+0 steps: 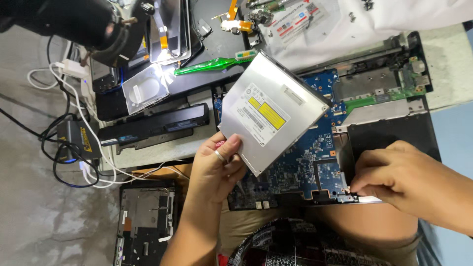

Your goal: The person works on a disassembled laptop motherboard, using a screwdriver to adjust components and install a hard drive into the chassis. The person aligns the drive, secures it with screws, and manipulates small parts on the board.

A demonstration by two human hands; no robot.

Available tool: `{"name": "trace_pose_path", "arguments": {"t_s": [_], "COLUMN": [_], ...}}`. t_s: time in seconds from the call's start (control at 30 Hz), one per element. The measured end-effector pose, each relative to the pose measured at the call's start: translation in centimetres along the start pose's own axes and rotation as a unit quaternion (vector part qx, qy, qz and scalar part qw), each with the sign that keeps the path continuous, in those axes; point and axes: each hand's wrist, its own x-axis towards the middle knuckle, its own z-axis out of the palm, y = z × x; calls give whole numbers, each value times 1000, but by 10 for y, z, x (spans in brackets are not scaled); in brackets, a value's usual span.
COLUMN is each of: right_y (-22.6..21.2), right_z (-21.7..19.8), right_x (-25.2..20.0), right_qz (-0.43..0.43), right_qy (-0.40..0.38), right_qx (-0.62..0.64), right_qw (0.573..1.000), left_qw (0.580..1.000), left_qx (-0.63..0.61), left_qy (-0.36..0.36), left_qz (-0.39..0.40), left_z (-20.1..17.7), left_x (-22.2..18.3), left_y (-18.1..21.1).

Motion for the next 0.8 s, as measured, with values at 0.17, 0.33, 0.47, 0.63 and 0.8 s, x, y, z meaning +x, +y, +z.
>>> {"name": "trace_pose_path", "arguments": {"t_s": [0.17, 0.33, 0.47, 0.63, 0.8], "right_y": [15, 29, 31, 30, 29], "right_z": [7, 12, 14, 17, 15], "right_x": [-1, -6, -7, -5, -4], "right_qz": [-68, -155, -131, -109, -130], "right_qy": [-6, 33, 8, 12, -17], "right_qx": [-64, -81, -90, -94, -133], "right_qw": [996, 984, 987, 990, 982], "left_qw": [1000, 1000, 1000, 1000, 999], "left_qx": [6, 13, 23, 24, 30], "left_qy": [5, 1, 10, 5, 27], "left_qz": [1, 7, 7, 13, 19], "left_z": [-3, 1, 5, 4, 4], "left_x": [1, -2, -3, -3, -3], "left_y": [-2, -1, -1, -1, -2]}}
